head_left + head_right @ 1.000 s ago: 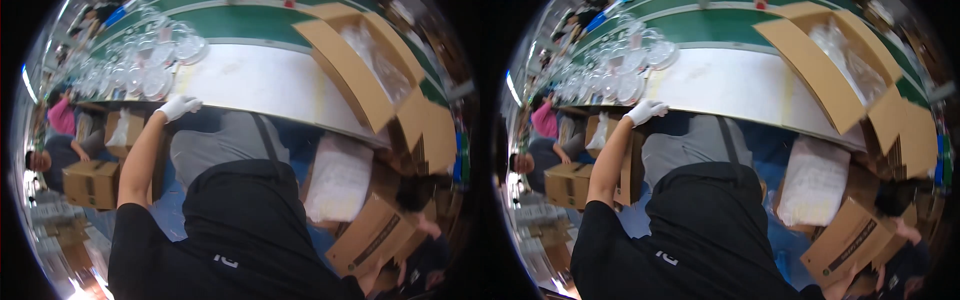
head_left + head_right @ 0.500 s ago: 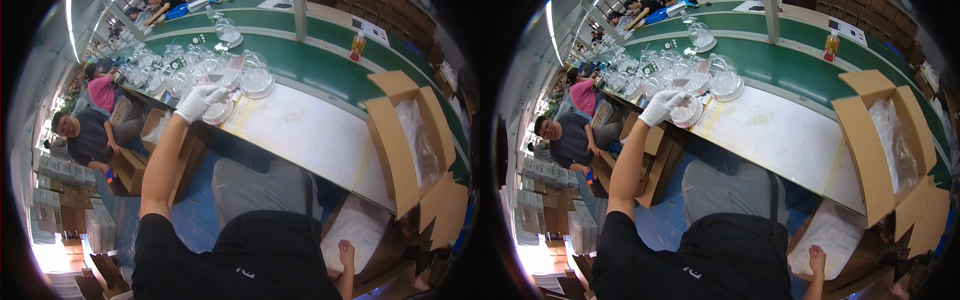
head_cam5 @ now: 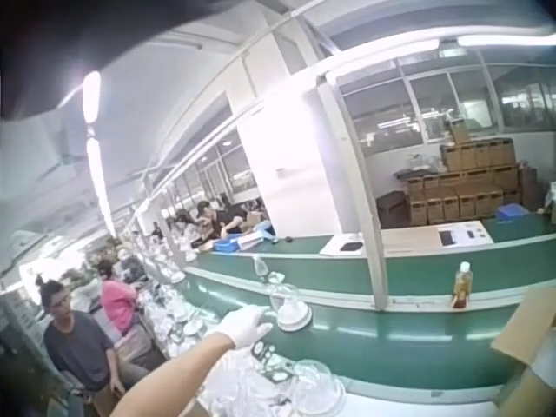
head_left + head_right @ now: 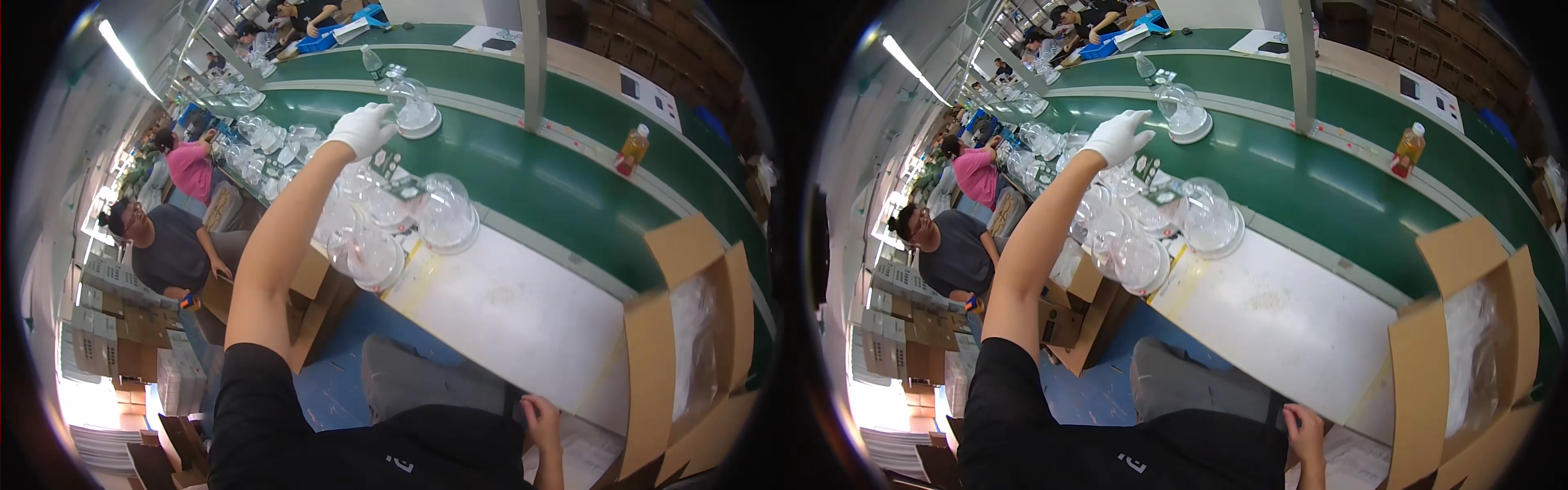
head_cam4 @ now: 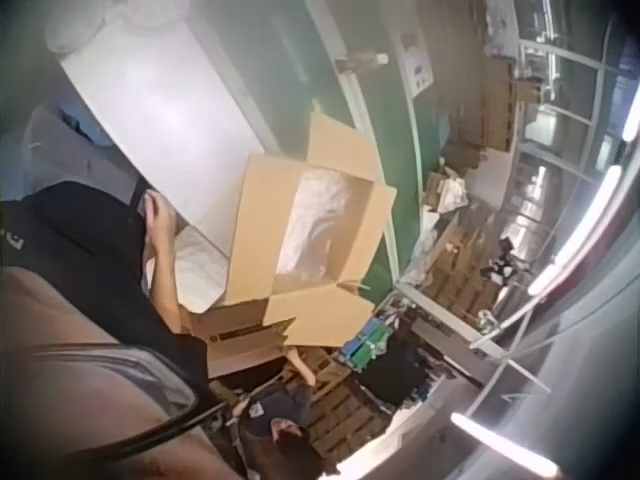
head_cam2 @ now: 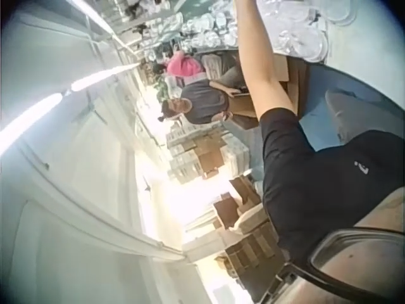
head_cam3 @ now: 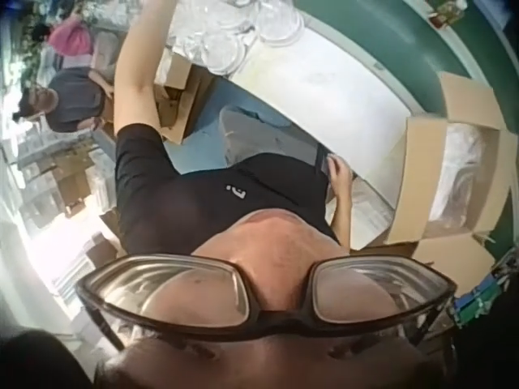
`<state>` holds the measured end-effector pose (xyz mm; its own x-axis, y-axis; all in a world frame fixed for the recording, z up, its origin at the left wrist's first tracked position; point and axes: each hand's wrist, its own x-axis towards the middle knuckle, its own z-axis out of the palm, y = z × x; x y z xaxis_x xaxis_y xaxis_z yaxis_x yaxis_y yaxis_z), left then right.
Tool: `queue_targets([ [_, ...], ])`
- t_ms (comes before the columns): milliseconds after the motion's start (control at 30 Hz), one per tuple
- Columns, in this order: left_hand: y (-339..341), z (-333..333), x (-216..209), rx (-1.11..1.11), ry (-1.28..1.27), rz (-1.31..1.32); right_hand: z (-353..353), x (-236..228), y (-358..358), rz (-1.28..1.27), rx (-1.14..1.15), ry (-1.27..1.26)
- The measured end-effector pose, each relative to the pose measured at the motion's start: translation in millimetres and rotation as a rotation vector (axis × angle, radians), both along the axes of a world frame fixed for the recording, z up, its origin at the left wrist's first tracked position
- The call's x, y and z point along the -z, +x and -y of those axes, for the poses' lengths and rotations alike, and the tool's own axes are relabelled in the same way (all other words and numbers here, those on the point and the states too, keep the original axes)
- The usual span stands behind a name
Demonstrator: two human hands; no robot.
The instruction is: Test functionality of LED light fixtures and pack them into a cardboard box with protective plastic bags.
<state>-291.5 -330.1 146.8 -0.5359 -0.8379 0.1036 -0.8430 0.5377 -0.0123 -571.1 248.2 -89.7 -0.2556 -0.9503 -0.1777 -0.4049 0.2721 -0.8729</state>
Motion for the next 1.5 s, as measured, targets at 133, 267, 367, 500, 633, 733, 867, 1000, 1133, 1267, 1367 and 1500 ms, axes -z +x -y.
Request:
queue_targets([
  [133,-42.2,82.7,21.4,-0.094,-0.028,0.211,24.7,7.8,-5.3,0.123,0.077,0.080],
  [267,-75.0,168.4,53.4,-0.106,-0.060,0.163,48.1,-3.0,-22.0,0.216,0.189,0.209],
  [367,-85.0,218.7,77.9,-0.119,-0.020,0.180,64.7,-14.9,-32.9,0.185,0.202,0.252],
  [500,-79.4,268.0,93.4,-0.132,0.079,0.348,74.0,-8.9,-41.9,0.175,0.206,0.284],
  [633,-104.6,250.6,118.6,-0.138,0.050,0.257,71.1,-16.8,-39.7,0.139,0.248,0.308],
  [733,-109.1,247.4,103.8,-0.154,-0.018,0.259,70.2,-15.9,-44.1,0.103,0.204,0.301],
  [867,-108.4,257.9,95.8,-0.263,0.088,0.190,60.5,-13.7,-45.0,0.116,0.243,0.285],
  [1000,-128.5,235.8,100.4,-0.128,0.073,0.229,47.5,1.7,-44.8,0.089,0.224,0.281],
  [1133,-144.3,190.8,73.2,0.182,-0.089,0.397,56.8,-9.5,-44.1,0.066,0.170,0.264],
  [1267,-165.9,108.4,31.7,0.274,-0.124,0.425,58.8,-20.4,-33.7,0.049,0.139,0.148],
  [1367,-177.6,42.4,-4.0,0.287,-0.136,0.343,55.1,-21.6,-24.0,0.069,0.143,0.074],
  [1500,-181.3,-70.6,-40.9,0.426,-0.144,0.096,65.9,-23.7,-13.3,0.110,0.259,-0.098],
])
